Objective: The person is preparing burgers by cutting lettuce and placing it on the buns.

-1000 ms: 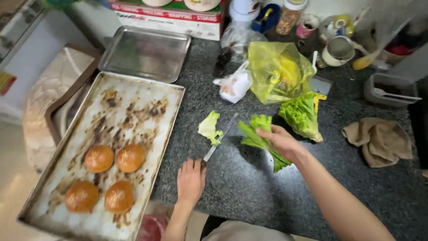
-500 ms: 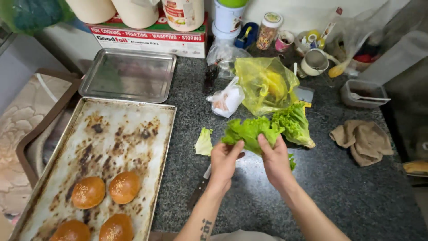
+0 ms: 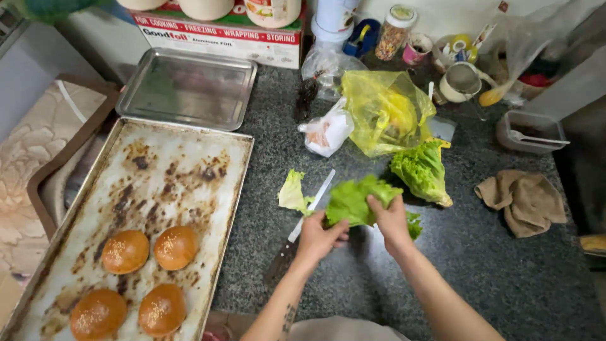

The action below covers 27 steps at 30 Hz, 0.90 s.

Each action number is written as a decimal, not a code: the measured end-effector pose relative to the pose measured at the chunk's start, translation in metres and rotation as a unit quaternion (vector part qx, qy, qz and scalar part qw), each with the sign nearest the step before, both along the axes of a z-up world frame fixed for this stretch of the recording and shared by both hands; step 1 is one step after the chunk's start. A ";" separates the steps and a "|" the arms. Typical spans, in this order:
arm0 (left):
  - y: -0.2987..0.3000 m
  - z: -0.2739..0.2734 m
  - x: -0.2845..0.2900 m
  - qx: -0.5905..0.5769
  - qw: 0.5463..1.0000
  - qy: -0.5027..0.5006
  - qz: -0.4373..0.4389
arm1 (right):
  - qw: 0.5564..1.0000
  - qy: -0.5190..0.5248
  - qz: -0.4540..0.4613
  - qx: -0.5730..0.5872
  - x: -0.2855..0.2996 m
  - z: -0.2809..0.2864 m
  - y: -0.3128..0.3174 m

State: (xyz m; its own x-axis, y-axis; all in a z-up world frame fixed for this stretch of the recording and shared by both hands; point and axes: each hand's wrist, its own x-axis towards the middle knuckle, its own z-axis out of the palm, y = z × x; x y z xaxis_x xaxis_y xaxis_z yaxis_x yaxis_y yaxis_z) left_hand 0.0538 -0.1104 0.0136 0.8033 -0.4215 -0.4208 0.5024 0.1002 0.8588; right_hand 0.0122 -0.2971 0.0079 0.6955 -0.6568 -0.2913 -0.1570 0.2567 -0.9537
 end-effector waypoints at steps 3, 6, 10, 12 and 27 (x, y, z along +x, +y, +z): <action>-0.003 -0.070 -0.010 0.149 0.986 -0.018 -0.075 | 0.954 0.184 0.027 -0.237 -0.005 -0.061 -0.015; 0.002 -0.075 -0.017 0.261 0.958 -0.036 -0.112 | 0.855 0.134 0.007 -0.501 -0.013 -0.017 0.009; 0.020 -0.055 -0.024 0.322 0.934 -0.067 -0.139 | 0.759 0.017 0.197 -0.620 -0.022 -0.023 0.031; 0.035 -0.019 -0.028 0.341 0.922 -0.081 -0.162 | 0.753 -0.005 0.239 -0.613 -0.023 -0.021 0.041; 0.113 0.000 -0.091 0.522 0.776 -0.351 -0.052 | 0.675 -0.027 0.320 -0.665 -0.032 -0.006 0.053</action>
